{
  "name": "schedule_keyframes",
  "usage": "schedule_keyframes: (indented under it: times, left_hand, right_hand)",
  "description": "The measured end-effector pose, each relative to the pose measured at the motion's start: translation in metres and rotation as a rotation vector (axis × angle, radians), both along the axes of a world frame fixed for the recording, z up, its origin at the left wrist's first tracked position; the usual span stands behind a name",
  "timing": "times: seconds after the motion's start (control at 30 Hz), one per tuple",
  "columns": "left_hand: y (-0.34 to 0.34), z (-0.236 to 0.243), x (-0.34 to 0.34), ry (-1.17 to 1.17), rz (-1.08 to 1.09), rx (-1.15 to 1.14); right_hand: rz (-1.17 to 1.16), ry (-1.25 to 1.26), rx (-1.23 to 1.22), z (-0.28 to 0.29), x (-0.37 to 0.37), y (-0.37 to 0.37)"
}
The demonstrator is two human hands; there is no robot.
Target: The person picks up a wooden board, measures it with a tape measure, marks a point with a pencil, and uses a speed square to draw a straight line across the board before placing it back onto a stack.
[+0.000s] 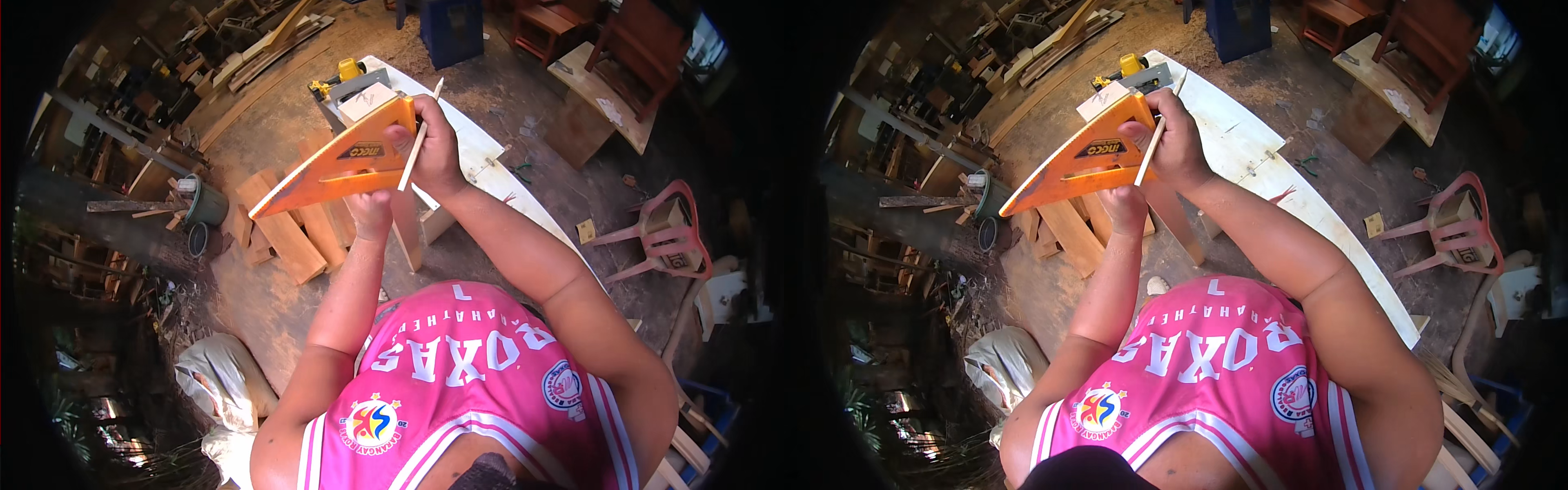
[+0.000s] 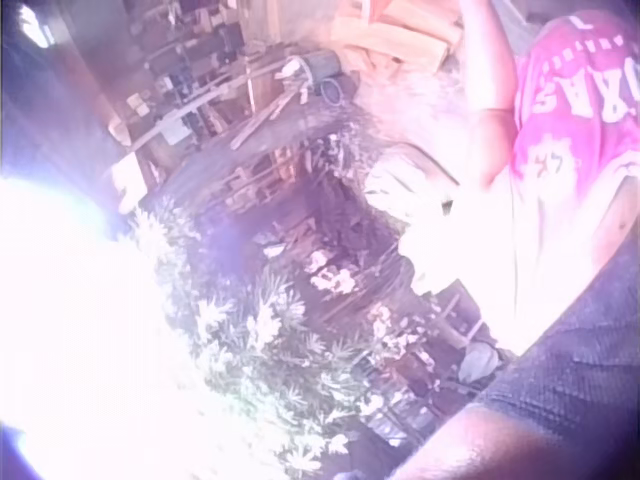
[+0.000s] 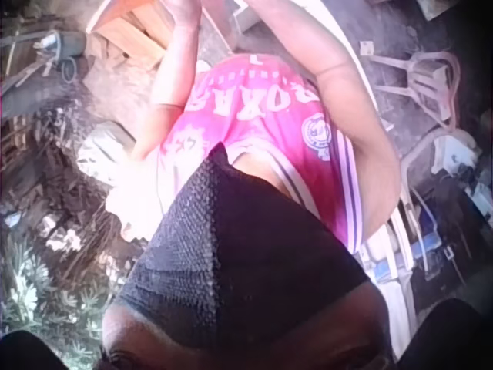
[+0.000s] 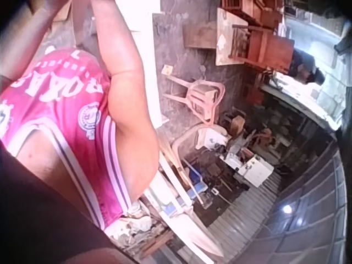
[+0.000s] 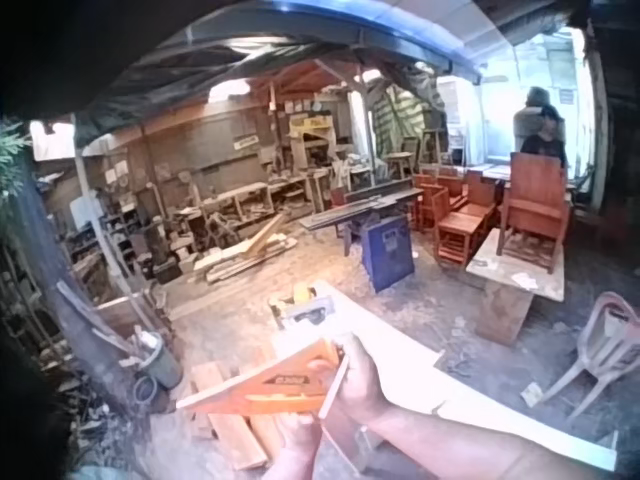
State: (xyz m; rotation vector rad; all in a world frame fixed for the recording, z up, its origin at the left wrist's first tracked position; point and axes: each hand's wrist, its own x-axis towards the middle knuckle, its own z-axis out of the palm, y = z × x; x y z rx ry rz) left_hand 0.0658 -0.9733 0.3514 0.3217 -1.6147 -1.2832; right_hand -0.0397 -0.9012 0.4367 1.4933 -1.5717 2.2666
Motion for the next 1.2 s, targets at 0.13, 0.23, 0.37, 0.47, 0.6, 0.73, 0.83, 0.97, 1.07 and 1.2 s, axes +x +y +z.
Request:
schedule_keyframes:
  times: [0.13, 0.23, 0.37, 0.47, 0.6, 0.73, 0.83, 0.97, 1.07, 1.2]
  left_hand:
    - [0.013, 0.013, -0.014, 0.134, 0.069, 0.026]
    - [0.013, 0.018, -0.014, 0.152, 0.059, 0.017]
    - [0.004, 0.020, -0.008, 0.066, 0.107, 0.000]
    - [-0.012, 0.013, -0.009, 0.074, 0.129, -0.018]
    - [-0.021, 0.013, -0.010, 0.124, 0.078, 0.049]
    - [-0.023, 0.016, -0.011, 0.187, 0.022, 0.132]
    - [-0.017, 0.024, -0.013, 0.197, 0.013, 0.193]
    - [-0.020, 0.023, -0.016, 0.193, 0.076, 0.079]
    - [-0.018, 0.024, -0.020, 0.184, 0.082, 0.050]
    - [-0.019, 0.022, -0.018, 0.163, 0.068, 0.070]
  right_hand:
    - [-0.025, 0.041, -0.014, -0.001, 0.001, 0.001]
    - [-0.040, 0.070, 0.002, 0.001, 0.002, 0.000]
    - [-0.004, 0.094, -0.008, 0.002, -0.004, -0.009]
    - [0.065, 0.180, -0.016, 0.013, -0.006, -0.012]
    - [0.038, 0.493, -0.128, 0.033, -0.028, -0.018]
    - [0.224, 0.331, 0.010, 0.056, -0.026, -0.010]
    - [0.185, 0.503, -0.075, 0.060, -0.037, -0.018]
    - [0.158, 0.530, -0.087, 0.058, -0.043, -0.020]
    - [0.196, 0.477, -0.219, 0.049, -0.050, -0.029]
    - [0.126, 0.492, -0.155, 0.051, -0.045, -0.021]
